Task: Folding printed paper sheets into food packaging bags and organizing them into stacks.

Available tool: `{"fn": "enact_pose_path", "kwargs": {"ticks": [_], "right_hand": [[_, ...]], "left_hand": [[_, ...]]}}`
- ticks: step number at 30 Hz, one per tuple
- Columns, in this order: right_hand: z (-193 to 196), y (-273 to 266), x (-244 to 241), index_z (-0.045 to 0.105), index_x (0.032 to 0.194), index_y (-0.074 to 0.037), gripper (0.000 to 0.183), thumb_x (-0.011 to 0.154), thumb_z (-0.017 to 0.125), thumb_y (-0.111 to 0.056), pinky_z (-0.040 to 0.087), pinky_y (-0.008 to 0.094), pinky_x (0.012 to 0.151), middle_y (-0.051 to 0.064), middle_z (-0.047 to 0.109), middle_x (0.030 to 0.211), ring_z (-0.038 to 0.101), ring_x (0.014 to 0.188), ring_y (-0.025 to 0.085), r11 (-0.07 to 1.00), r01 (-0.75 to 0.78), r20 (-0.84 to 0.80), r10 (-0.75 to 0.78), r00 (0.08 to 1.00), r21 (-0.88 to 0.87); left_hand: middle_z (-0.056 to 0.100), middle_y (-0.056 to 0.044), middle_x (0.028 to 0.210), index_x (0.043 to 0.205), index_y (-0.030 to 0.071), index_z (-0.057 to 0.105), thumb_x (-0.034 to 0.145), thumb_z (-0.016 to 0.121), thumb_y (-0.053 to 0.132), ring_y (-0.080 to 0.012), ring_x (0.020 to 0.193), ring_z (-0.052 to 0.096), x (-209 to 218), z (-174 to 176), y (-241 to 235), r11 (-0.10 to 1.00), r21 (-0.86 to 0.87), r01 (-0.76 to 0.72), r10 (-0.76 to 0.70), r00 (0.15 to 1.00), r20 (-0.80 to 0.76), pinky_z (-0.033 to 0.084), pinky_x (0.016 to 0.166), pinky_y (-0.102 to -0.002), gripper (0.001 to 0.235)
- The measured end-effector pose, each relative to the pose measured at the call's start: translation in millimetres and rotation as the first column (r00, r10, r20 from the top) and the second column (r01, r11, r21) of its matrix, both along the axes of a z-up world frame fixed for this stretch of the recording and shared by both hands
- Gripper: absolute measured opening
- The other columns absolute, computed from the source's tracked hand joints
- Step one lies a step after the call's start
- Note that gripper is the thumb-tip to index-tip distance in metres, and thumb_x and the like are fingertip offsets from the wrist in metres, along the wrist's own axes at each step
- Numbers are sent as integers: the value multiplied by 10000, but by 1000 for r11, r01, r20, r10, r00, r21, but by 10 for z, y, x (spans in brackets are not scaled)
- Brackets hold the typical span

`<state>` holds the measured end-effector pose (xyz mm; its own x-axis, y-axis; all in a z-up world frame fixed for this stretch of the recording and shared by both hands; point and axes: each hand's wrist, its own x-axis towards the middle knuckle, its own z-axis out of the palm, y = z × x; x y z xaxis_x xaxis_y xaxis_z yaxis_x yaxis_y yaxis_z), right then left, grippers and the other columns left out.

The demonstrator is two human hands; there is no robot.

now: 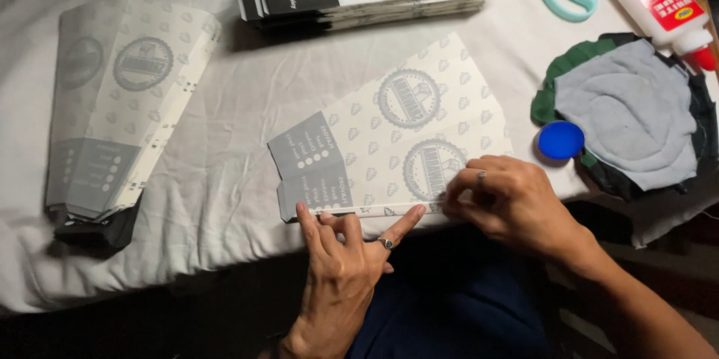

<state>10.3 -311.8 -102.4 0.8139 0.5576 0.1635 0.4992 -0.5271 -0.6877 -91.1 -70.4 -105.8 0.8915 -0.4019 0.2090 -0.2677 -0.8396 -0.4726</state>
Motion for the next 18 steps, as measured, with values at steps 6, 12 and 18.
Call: {"fn": "enact_pose_path", "kwargs": {"ticks": [6, 12, 18], "right_hand": [[-61, -59, -80, 693, 880, -243, 36, 890, 707, -211, 401, 374, 558, -47, 556, 668, 536, 576, 213, 962, 41, 404, 74, 912, -269], [-21, -227, -122, 657, 902, -113, 148, 894, 733, 13, 385, 373, 632, 40, 579, 768, 489, 645, 239, 998, -27, 451, 46, 892, -48], [-70, -269, -109, 692, 941, -142, 74, 985, 641, -110, 369, 368, 623, 14, 527, 737, 464, 631, 218, 997, -79, 430, 69, 900, 6]], "left_hand": [[446, -46, 736, 1602, 474, -46, 715, 668, 871, -261, 663, 595, 11, 32, -34, 995, 94, -13, 11, 1000, 21, 444, 1094, -637, 1206], [528, -122, 757, 1618, 443, -21, 710, 673, 872, -299, 715, 650, -4, 29, -45, 990, 138, -10, 2, 999, 54, 450, 1093, -616, 1220], [599, -253, 822, 1598, 419, -81, 692, 660, 920, -326, 740, 660, -14, -30, -51, 982, 187, -25, 0, 991, 134, 480, 1094, -593, 1273]]}}
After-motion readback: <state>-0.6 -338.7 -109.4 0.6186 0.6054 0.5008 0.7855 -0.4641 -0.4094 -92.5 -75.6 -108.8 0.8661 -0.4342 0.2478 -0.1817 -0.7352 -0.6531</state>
